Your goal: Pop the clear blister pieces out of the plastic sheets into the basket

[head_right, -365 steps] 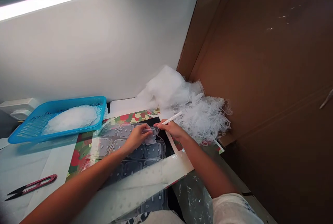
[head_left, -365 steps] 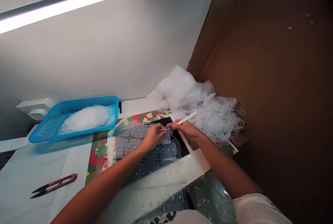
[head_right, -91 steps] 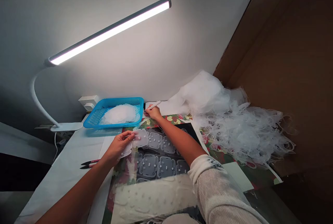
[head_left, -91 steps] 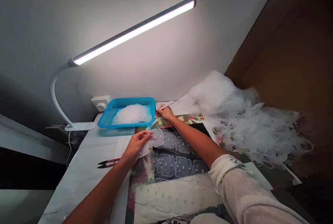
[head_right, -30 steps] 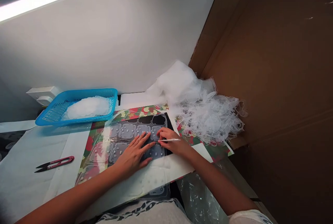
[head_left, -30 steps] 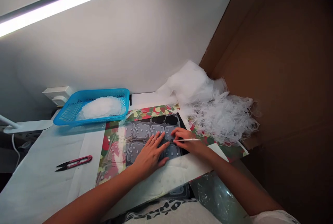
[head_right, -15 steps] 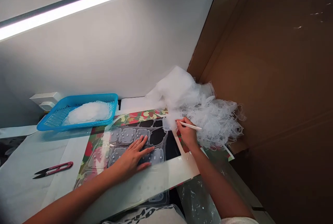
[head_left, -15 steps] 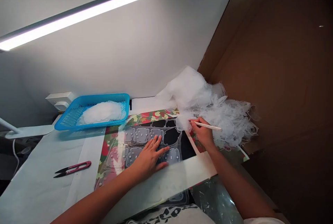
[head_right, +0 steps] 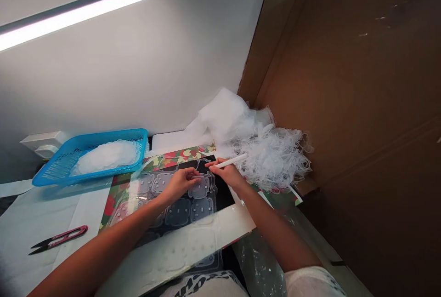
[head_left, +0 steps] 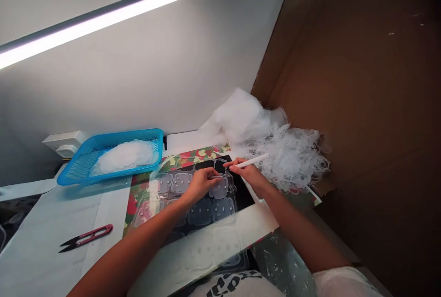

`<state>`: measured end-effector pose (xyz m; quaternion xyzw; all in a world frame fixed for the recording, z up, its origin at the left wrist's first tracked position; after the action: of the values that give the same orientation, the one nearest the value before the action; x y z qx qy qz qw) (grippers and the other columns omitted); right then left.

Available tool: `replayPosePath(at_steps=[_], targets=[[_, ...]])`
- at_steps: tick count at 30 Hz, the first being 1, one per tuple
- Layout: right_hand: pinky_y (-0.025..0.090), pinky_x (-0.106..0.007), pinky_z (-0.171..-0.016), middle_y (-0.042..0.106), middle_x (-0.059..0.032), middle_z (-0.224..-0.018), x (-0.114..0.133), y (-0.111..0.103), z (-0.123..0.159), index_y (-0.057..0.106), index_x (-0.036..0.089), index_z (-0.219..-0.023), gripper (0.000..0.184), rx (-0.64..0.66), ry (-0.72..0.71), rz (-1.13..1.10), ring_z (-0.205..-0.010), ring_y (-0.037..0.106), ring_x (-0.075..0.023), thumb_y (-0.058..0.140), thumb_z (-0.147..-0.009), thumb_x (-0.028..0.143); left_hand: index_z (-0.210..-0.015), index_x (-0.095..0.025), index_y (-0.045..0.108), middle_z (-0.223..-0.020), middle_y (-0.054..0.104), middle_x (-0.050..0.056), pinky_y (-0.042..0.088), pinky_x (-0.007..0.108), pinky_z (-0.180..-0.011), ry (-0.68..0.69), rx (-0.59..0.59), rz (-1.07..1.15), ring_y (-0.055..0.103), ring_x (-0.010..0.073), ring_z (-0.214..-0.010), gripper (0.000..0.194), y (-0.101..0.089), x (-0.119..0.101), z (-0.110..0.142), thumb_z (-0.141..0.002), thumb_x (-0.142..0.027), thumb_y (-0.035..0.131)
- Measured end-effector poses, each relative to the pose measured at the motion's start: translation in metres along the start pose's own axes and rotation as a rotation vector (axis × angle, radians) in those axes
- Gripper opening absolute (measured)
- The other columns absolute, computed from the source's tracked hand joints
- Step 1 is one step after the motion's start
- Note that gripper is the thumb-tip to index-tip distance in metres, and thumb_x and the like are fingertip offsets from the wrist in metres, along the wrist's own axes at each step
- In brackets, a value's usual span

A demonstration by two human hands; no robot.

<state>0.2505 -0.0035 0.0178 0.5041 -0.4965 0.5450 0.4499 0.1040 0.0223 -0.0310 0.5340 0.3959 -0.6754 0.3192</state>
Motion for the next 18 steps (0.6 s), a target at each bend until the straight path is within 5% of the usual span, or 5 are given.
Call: replayPosePath(at_steps=[6, 13, 18], targets=[[0.038, -0.027, -0.068, 0.063, 0.0031, -0.069, -0.019, 0.014, -0.016, 0.051, 0.02, -0.065, 0.031, 0.183, 0.089, 0.146, -0.072, 0.056, -0.0158, 0.069, -0.074, 0.043, -0.083, -0.017, 0.067, -0.07, 0.066, -0.001, 0.036, 0.022, -0.058, 0.114, -0.06, -0.072, 0.053, 0.0124, -0.062, 0.019, -0.003, -0.009, 0.012, -0.076, -0.034, 0.068], [0.03, -0.025, -0.057, 0.056, 0.003, -0.06, -0.022, -0.011, -0.03, 0.052, 0.02, -0.061, 0.025, -0.063, -0.027, 0.503, -0.06, 0.046, -0.0134, 0.064, -0.076, 0.036, -0.074, -0.017, 0.059, -0.065, 0.059, -0.003, 0.037, 0.021, -0.06, 0.147, -0.109, 0.031, 0.051, 0.0114, -0.063, 0.017, -0.007, -0.011, 0.017, -0.076, -0.031, 0.068], [0.03, -0.025, -0.056, 0.061, 0.0017, -0.062, -0.032, -0.018, -0.04, 0.053, 0.02, -0.062, 0.023, -0.067, -0.029, 0.552, -0.06, 0.049, -0.0141, 0.062, -0.076, 0.036, -0.075, -0.018, 0.051, -0.07, 0.062, -0.003, 0.041, 0.02, -0.059, 0.108, -0.118, 0.195, 0.056, 0.0113, -0.063, 0.027, -0.014, -0.006, 0.021, -0.076, -0.039, 0.069]])
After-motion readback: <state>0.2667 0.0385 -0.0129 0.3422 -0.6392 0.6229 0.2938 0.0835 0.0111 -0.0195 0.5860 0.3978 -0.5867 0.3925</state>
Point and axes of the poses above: each hand's wrist, its own z-axis away from the middle knuckle, its own y-axis out of the palm, x = y × z, the point moved 9 cm from there along -z, towards the middle knuckle
